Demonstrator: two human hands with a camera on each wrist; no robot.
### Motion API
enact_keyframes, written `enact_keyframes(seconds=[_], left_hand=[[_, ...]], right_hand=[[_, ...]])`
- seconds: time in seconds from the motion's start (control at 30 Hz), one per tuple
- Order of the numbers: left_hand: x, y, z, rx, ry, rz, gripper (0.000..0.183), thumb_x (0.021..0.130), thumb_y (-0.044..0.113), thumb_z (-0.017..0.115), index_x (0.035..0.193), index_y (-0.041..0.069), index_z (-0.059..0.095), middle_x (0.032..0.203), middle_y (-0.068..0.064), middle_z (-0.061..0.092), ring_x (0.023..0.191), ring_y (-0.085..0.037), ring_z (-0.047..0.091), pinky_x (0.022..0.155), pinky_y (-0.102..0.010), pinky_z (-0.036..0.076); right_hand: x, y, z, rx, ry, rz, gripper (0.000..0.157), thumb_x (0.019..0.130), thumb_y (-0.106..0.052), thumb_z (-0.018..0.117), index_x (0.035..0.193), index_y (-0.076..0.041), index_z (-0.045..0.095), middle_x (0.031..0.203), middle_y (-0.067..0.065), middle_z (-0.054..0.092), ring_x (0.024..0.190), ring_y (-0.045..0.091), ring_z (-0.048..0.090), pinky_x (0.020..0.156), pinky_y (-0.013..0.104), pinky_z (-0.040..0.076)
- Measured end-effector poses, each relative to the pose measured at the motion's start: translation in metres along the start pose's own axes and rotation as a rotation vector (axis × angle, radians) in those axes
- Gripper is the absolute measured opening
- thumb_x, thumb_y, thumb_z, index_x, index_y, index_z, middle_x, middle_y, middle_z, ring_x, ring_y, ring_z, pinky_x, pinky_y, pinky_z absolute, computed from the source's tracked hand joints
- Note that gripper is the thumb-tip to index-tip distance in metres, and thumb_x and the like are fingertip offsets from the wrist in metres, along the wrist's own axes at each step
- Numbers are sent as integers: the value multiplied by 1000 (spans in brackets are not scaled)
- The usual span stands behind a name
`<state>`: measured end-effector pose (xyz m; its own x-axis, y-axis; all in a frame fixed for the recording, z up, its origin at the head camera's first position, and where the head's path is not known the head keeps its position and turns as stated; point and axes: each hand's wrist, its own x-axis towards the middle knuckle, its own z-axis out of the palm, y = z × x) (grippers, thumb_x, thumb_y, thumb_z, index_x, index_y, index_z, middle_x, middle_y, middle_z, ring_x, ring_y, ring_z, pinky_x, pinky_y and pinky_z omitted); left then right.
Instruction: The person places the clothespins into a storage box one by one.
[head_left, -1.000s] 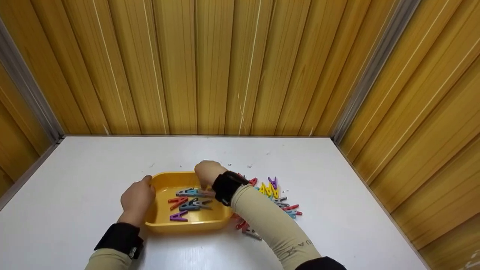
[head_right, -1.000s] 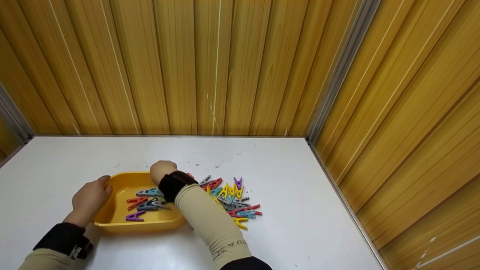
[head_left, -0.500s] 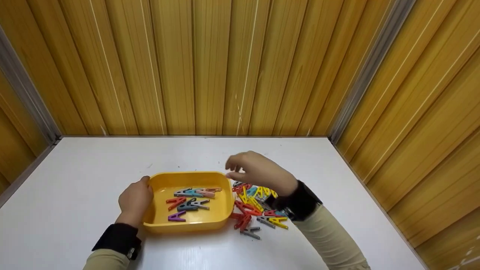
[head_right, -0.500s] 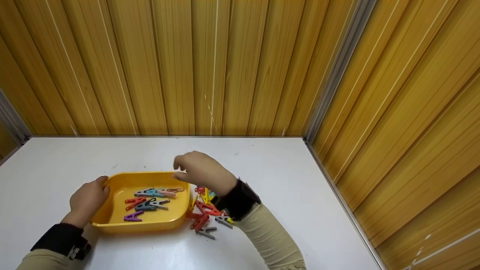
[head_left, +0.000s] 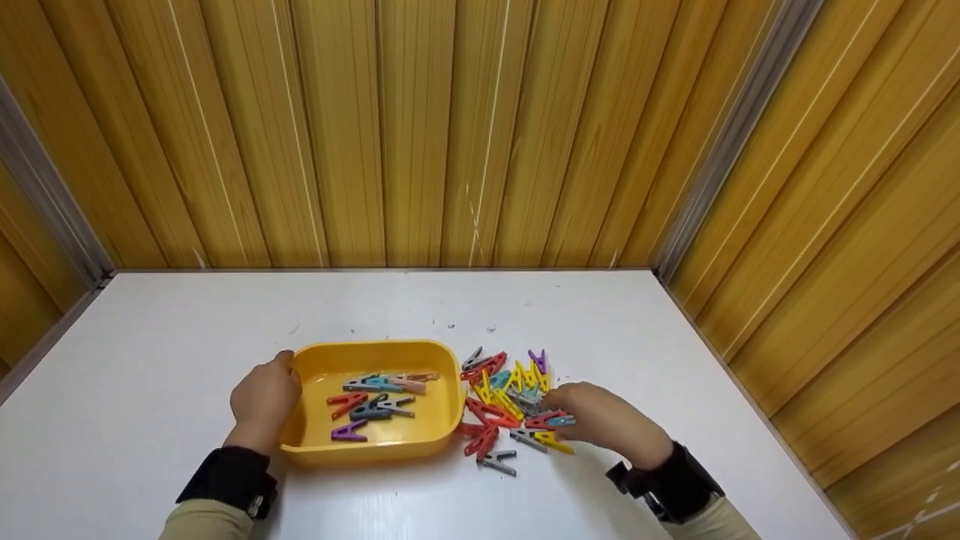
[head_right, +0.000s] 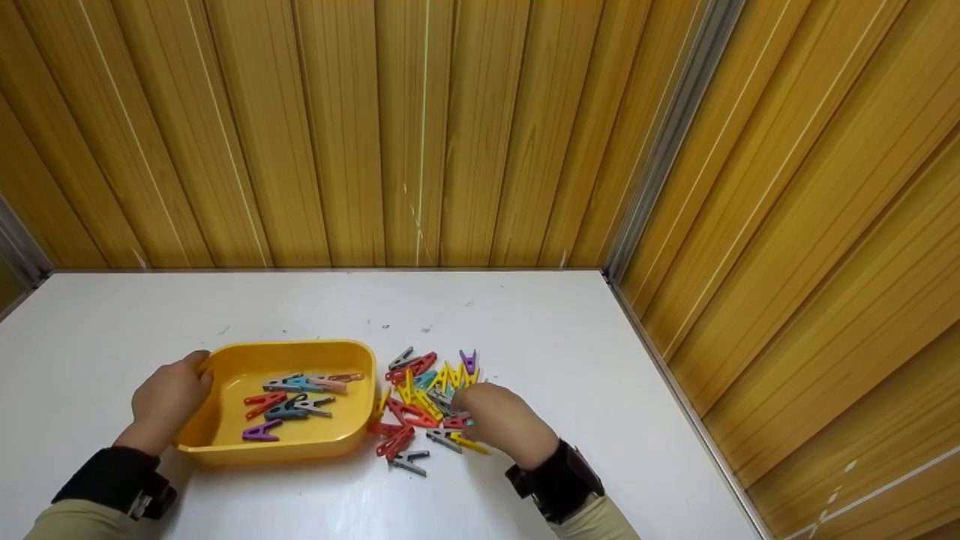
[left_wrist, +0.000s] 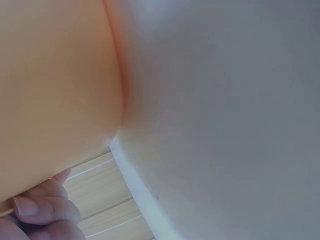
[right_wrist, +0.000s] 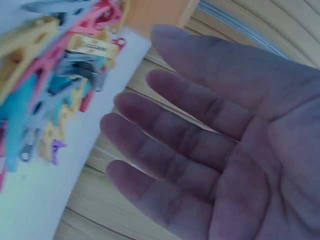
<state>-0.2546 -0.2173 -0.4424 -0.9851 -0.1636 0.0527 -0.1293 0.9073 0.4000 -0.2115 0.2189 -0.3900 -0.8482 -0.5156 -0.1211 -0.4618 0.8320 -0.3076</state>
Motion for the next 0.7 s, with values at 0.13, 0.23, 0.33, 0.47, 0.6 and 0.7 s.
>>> enact_keyframes(seconds=[0.13, 0.23, 0.33, 0.47, 0.6, 0.7], left_hand=[[0, 0, -2, 4, -9, -6, 43, 101, 11, 46, 140, -6, 53, 108, -33, 71, 94, -48, 70, 76, -57, 58], [0, 1, -2, 7, -15, -9, 43, 101, 11, 46, 140, -6, 52, 109, -33, 71, 94, -48, 70, 77, -56, 58], [-1, 2, -1, 7, -9, -7, 42, 101, 12, 47, 140, -5, 53, 109, -33, 71, 94, -48, 70, 76, -56, 59], [-3, 1, 0, -3, 30, 18, 40, 100, 11, 50, 136, -6, 55, 104, -33, 71, 90, -49, 71, 70, -56, 58], [-3, 0, 1, -7, 58, 32, 39, 99, 10, 51, 135, -6, 57, 101, -34, 71, 88, -49, 71, 68, -56, 57], [-3, 0, 1, -8, 54, 26, 40, 99, 11, 51, 135, -6, 56, 101, -33, 71, 88, -49, 70, 68, -56, 57]], right_hand=[[-1, 4, 16, -19, -2, 51, 27, 80, 1, 80, 107, 4, 74, 106, 16, 75, 100, 34, 69, 92, 50, 55], [1, 4, 28, -49, 5, 97, 22, 78, 6, 78, 100, 3, 74, 96, 12, 74, 88, 29, 68, 85, 46, 56], [3, 4, 38, -111, 42, 117, 13, 79, 7, 75, 91, 1, 74, 87, 8, 72, 78, 23, 63, 76, 43, 55], [5, 5, 48, -192, 116, 118, 7, 82, 6, 72, 84, -1, 72, 84, 9, 69, 73, 24, 62, 70, 44, 54], [3, 6, 51, -229, 139, 118, 5, 83, 4, 73, 84, 0, 70, 85, 11, 69, 73, 26, 64, 66, 44, 55], [0, 3, 47, -220, 116, 140, 5, 84, 2, 75, 84, 0, 70, 84, 12, 69, 73, 27, 65, 68, 45, 55]])
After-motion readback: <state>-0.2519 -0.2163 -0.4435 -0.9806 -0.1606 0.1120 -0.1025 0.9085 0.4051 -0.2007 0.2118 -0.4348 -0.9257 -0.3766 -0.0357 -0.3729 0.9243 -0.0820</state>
